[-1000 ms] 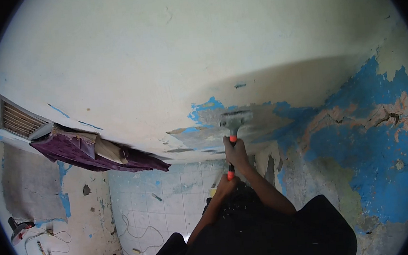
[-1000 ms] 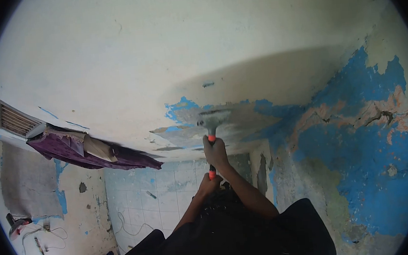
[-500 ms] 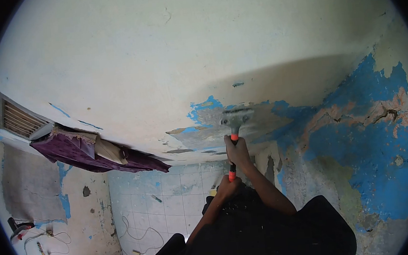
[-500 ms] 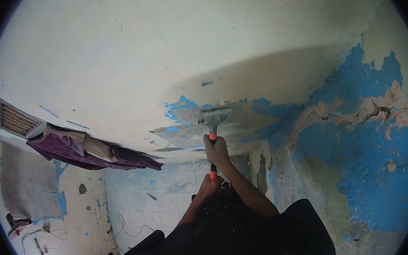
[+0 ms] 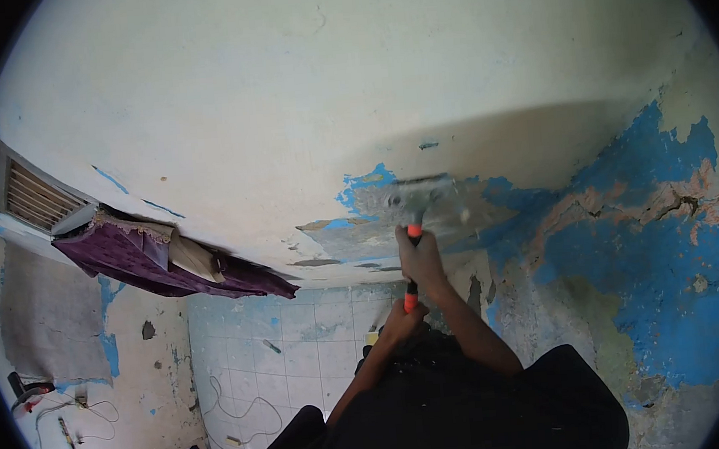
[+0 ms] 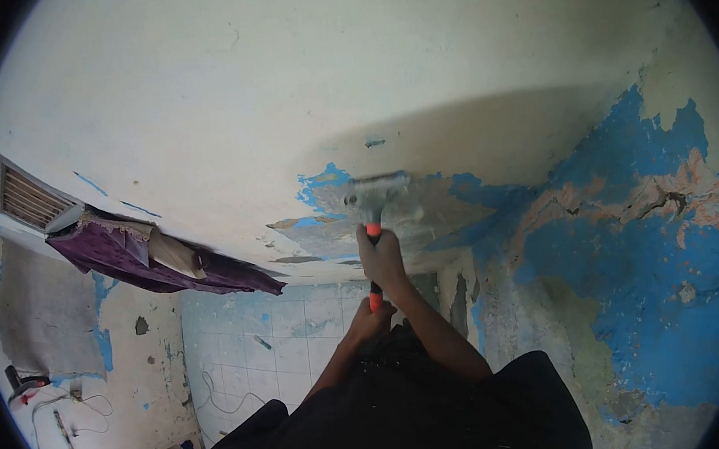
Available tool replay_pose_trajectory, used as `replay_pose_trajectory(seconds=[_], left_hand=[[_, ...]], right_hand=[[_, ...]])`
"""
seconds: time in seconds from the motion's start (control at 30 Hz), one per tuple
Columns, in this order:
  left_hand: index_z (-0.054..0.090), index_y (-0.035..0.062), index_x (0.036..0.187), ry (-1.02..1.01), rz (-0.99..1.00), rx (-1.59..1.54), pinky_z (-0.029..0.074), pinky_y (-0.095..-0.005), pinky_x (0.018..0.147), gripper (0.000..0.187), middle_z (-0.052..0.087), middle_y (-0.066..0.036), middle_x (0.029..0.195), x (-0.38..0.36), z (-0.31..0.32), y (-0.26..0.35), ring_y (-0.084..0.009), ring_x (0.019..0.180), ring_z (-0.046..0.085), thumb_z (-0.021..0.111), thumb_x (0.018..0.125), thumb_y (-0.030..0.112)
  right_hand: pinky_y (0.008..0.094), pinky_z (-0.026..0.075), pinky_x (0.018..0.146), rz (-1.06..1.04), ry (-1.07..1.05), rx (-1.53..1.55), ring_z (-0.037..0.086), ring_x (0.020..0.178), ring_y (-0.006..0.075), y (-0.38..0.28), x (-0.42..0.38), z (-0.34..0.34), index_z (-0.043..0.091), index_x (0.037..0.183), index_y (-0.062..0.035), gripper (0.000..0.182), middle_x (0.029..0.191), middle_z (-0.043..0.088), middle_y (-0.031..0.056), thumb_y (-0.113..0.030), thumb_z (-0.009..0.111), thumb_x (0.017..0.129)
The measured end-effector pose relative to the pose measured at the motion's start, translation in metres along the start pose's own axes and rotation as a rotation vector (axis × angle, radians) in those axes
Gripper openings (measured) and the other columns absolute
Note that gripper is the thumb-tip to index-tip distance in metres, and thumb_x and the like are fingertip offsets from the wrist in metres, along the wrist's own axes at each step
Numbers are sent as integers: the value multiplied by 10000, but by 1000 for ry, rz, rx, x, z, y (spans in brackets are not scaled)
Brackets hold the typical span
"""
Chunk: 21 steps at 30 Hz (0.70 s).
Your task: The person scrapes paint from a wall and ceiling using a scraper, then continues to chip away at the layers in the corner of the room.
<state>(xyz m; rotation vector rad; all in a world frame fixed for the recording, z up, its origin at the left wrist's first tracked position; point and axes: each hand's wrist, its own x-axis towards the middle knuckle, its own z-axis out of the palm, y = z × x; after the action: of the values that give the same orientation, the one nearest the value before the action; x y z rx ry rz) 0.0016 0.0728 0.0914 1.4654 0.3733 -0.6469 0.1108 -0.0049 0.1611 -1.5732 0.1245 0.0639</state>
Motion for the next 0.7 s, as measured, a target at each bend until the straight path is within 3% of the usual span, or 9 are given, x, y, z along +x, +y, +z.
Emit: replay_pose_trajectory(seconds=[0.07,0.1,0.2,0.27,0.3,0.4,0.5,0.57,0.7], left_hand=[[544,33,682,17,2,-26,346,-287,427,203,523,-23,558,9,-3,-23,-114,448,473,600,791,195],[550,31,689,22,15,-28,346,-286,425,205,526,-24,561,8,-6,-32,-113,446,471,605,791,200],[562,26,701,-1,13,-31,351,-287,424,205,535,-24,576,5,-13,-23,-114,445,474,608,790,205],[567,24,704,-6,-28,-35,352,-286,422,202,538,-20,580,4,-13,-29,-114,444,475,604,791,202],[568,23,704,10,-48,-38,352,-285,420,199,537,-17,578,6,-13,-29,-113,441,474,602,793,198],[567,23,701,19,-32,-76,345,-278,412,196,527,-12,561,-7,-14,-11,-109,432,468,601,798,190],[565,26,698,-7,-49,-136,336,-269,406,197,515,-9,545,-15,-15,-18,-104,425,460,608,802,187],[562,27,696,-5,-47,-126,333,-266,404,195,509,-7,541,-3,-20,-22,-101,424,456,611,803,183],[529,48,691,-31,-31,-101,328,-278,395,192,492,-9,540,-16,-22,-13,-106,417,446,610,817,169]], right_hand=[[314,317,302,-151,101,-178,417,294,139,93,13,15,434,554,-63,453,419,407,13,-280,546,936],[321,326,302,183,-36,14,430,297,146,47,-2,11,432,552,-59,457,426,421,22,-282,553,932],[326,337,301,71,-63,-9,435,295,152,19,1,11,429,555,-59,454,427,424,27,-282,557,930],[325,337,294,22,-20,-88,435,291,154,67,-1,17,426,555,-59,457,420,421,30,-282,554,933],[325,338,291,-21,-4,-125,435,288,155,59,4,23,424,555,-59,459,417,420,31,-283,552,934],[325,336,288,187,-77,28,430,281,160,32,-5,22,422,554,-60,460,407,416,32,-283,548,937],[327,341,290,118,-87,21,427,280,165,9,-5,21,420,553,-58,462,403,410,32,-283,545,937],[328,343,290,151,-99,10,426,280,165,36,-4,26,420,552,-57,463,405,412,31,-283,542,938],[331,340,288,215,-115,57,423,279,162,2,-10,28,420,551,-57,465,404,409,30,-283,537,940]])
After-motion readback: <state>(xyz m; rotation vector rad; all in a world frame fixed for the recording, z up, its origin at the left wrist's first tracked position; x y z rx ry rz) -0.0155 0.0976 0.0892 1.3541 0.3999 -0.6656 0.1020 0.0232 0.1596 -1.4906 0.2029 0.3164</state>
